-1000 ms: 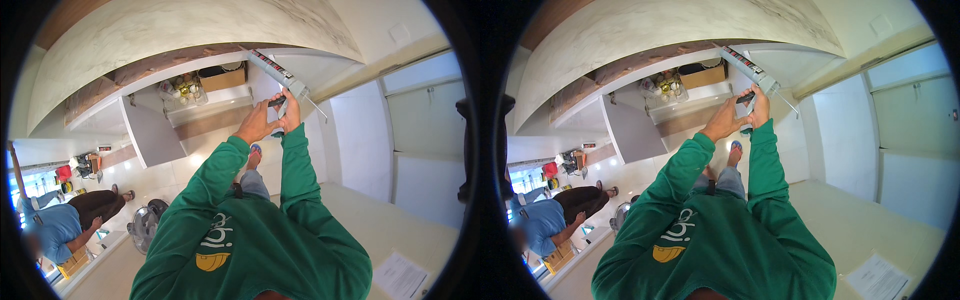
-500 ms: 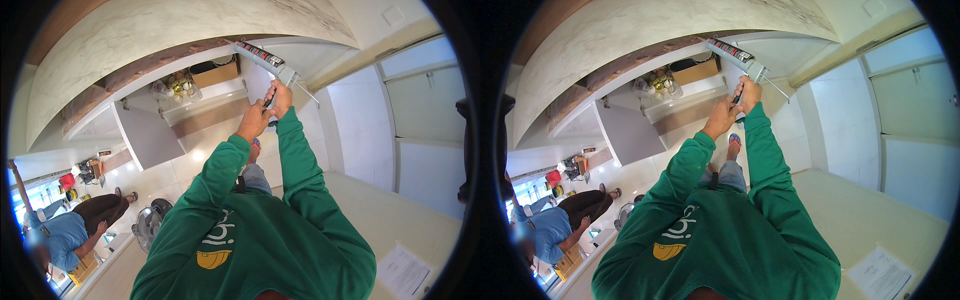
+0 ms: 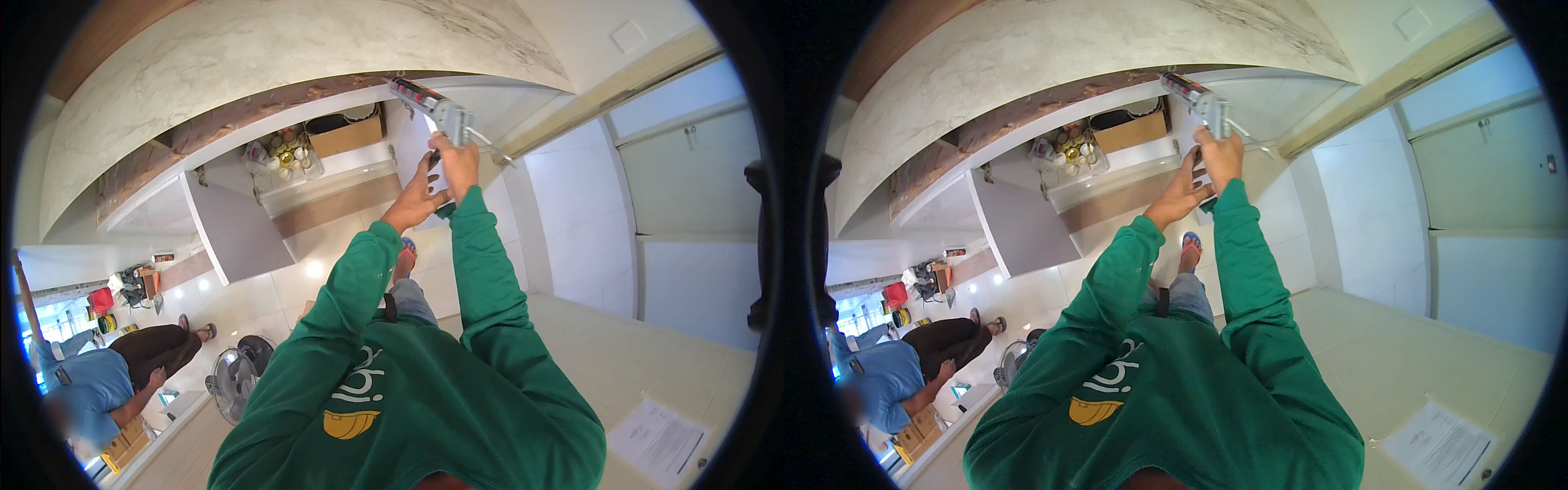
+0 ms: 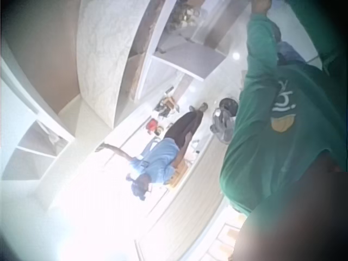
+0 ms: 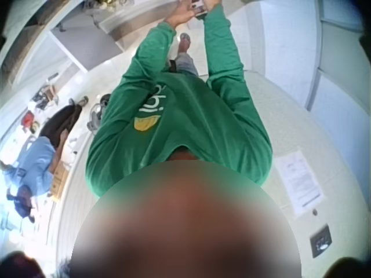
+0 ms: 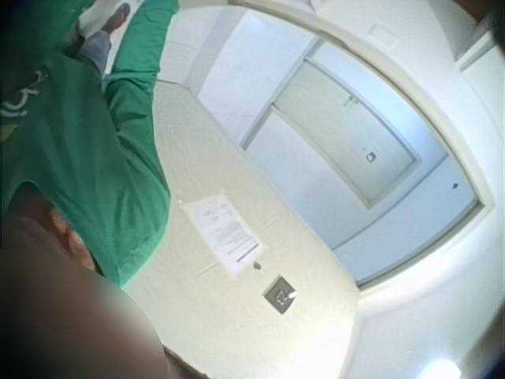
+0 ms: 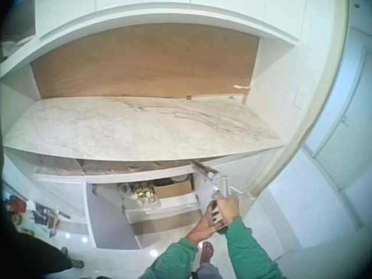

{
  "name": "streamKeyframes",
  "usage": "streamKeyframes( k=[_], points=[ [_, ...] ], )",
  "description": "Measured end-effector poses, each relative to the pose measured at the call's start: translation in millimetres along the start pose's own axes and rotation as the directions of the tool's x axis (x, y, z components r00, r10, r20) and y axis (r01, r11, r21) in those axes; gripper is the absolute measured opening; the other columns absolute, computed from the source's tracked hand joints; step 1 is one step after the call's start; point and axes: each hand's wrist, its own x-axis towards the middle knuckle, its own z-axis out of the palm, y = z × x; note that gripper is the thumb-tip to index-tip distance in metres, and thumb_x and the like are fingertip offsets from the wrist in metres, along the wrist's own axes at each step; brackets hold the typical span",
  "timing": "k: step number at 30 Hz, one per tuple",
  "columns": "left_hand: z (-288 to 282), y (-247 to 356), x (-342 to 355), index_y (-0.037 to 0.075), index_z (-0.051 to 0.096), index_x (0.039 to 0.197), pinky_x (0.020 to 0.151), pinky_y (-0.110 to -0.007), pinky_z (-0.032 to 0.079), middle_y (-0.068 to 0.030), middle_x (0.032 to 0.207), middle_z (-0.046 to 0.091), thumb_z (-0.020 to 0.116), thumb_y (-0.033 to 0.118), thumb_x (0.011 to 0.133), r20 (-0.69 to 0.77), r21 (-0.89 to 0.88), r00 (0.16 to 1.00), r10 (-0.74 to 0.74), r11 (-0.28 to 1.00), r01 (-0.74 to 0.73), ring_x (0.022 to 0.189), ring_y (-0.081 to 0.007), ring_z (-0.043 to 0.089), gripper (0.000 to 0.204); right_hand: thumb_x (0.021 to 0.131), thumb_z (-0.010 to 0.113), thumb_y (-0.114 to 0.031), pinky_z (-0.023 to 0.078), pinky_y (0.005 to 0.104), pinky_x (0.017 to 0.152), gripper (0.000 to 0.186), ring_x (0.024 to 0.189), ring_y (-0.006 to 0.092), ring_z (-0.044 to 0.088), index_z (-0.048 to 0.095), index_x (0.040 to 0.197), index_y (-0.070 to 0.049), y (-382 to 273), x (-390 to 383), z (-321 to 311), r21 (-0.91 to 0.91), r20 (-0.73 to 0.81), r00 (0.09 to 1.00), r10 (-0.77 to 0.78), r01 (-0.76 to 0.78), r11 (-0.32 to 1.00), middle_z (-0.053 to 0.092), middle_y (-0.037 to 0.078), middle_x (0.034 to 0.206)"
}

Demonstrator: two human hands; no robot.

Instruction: The person prepares a caulking gun by inserting a sealant tube, puncturing the seal, and attaching the nozzle. They then apply sealant along the top edge of a curved cabinet interior.

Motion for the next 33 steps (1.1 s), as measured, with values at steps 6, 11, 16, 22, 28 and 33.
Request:
streamKeyframes(
  k=[6,11,16,22,28,33],
  points=[
    [2,5,18,-0.002,0.01,0.168,0.121,-0.055,0.041,-0.03,0.168,0.028,0.081,0.041,0.094,0.065,0.274,0.996,-0.068,0.96,0.048,0.154,-0.0457,0.036,0.112,0.099,0.066,-0.024,0.052,0.036,0.085,0.025,0.094,0.0219,0.072,0.072,0.109,-0.002,41,16,-27,0.601,0.02,0.977,0.211,-0.18,0.778,0.078,0.012,0.097],
    [23,0,45,-0.006,0.023,0.164,0.115,-0.05,0.048,-0.0312,0.161,0.038,0.078,0.045,0.095,0.057,0.619,0.988,0.145,0.771,-0.149,0.149,-0.0443,0.043,0.102,0.101,0.065,-0.026,0.051,0.0327,0.075,0.02,0.085,0.0201,0.071,0.066,0.101,-0.007,68,41,-50,0.718,0.101,0.959,0.267,-0.255,0.648,0.072,0.007,0.089],
    [57,0,60,-0.009,0.051,0.144,0.098,-0.049,0.055,-0.031,0.127,0.065,0.076,0.041,0.098,-0.06,0.66,0.996,0.063,0.751,-0.008,0.118,-0.0436,0.067,0.072,0.101,0.063,-0.024,0.049,0.0345,0.062,0.022,0.068,0.0194,0.062,0.052,0.085,-0.013,75,65,-75,0.761,0.227,0.911,0.343,-0.386,0.522,0.056,0.002,0.073],
    [87,0,68,-0.008,0.058,0.123,0.099,-0.052,0.052,-0.031,0.12,0.067,0.067,0.036,0.102,-0.122,0.565,0.992,-0.023,0.82,0.089,0.114,-0.0474,0.065,0.049,0.096,0.064,-0.019,0.048,0.0366,0.057,0.02,0.059,0.0174,0.053,0.051,0.082,-0.012,74,77,-91,0.763,0.253,0.871,0.421,-0.448,0.467,0.048,0.001,0.067],
    [95,-9,74,-0.006,0.059,0.131,0.092,-0.047,0.055,-0.0293,0.106,0.072,0.062,0.031,0.107,-0.095,0.556,0.994,-0.046,0.826,0.092,0.099,-0.0408,0.072,0.045,0.09,0.066,-0.016,0.047,0.0396,0.053,0.022,0.053,0.0206,0.053,0.056,0.074,-0.007,81,82,-92,0.649,0.153,0.889,0.432,-0.42,0.634,0.054,0.005,0.064],
    [100,-35,76,-0.007,0.057,0.136,0.094,-0.044,0.054,-0.0257,0.113,0.073,0.056,0.036,0.11,-0.04,0.34,0.999,-0.014,0.94,0.027,0.103,-0.0356,0.071,0.05,0.091,0.067,-0.024,0.052,0.044,0.063,0.025,0.068,0.0305,0.064,0.064,0.08,-0.002,76,80,-87,-0.017,-0.12,0.984,0.131,-0.134,0.991,0.064,0.013,0.07]
  ],
)
